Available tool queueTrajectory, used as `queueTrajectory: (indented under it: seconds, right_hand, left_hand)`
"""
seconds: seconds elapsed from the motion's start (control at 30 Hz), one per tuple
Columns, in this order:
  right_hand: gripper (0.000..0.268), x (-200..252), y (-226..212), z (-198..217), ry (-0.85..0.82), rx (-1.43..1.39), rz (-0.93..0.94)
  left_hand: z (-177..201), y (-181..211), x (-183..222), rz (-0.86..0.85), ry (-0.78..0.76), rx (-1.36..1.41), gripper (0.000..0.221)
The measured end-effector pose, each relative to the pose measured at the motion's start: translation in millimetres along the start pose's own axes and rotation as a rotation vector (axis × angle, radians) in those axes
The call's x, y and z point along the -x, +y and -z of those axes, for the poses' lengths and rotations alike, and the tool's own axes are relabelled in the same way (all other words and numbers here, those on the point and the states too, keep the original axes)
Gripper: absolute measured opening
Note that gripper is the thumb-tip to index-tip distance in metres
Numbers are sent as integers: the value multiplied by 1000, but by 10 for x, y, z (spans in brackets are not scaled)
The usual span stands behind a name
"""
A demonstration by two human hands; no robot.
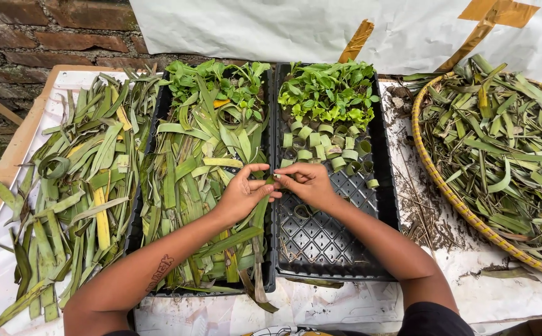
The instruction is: Wrapping small green seedlings individually using long, thin leaves as a natural packaging material.
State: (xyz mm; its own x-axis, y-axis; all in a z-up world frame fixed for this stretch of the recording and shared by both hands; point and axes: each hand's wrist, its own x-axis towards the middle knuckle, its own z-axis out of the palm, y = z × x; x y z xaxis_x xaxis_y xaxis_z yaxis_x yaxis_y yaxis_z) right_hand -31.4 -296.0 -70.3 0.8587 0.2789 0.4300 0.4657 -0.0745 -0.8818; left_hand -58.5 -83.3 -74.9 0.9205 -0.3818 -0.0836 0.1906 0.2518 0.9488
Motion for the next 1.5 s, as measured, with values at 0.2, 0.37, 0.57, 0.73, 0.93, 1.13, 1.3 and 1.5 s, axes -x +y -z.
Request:
queueTrajectory:
  seconds: [0.2,0.37,0.57,0.73,0.93,1.13,1.3,1.5]
  right_hand:
    - [16,59,-135,-65,-35,728,566]
    - [20,56,-322,-140,-67,555,317]
    - [15,41,-189,-211,-25,197,-39]
    - [12,82,-16,-273,28,17,-212]
    - [7,90,-230,-309,52,-301,-396]
    - [19,108,-128,-257,77,-657,-566]
    - [19,136,-249,-264,19,-664,-584]
    - [10,109,-393,-325,136,-244,-250]
  left_hand:
    - [17,34,-35,-47,34,73,49]
    - [43,28,-48,-82,57,-7,43]
    - [130,112,-55,-149,83,-174,38]
    - [142,270,-19,-134,131,-247,40]
    - [187,249,-18,-138,148,-251,25]
    - [180,268,-1,-144,194,-268,31]
    - [74,470,111,-191,1,-584,63]
    - [227,69,-26,3,-92,-215,40]
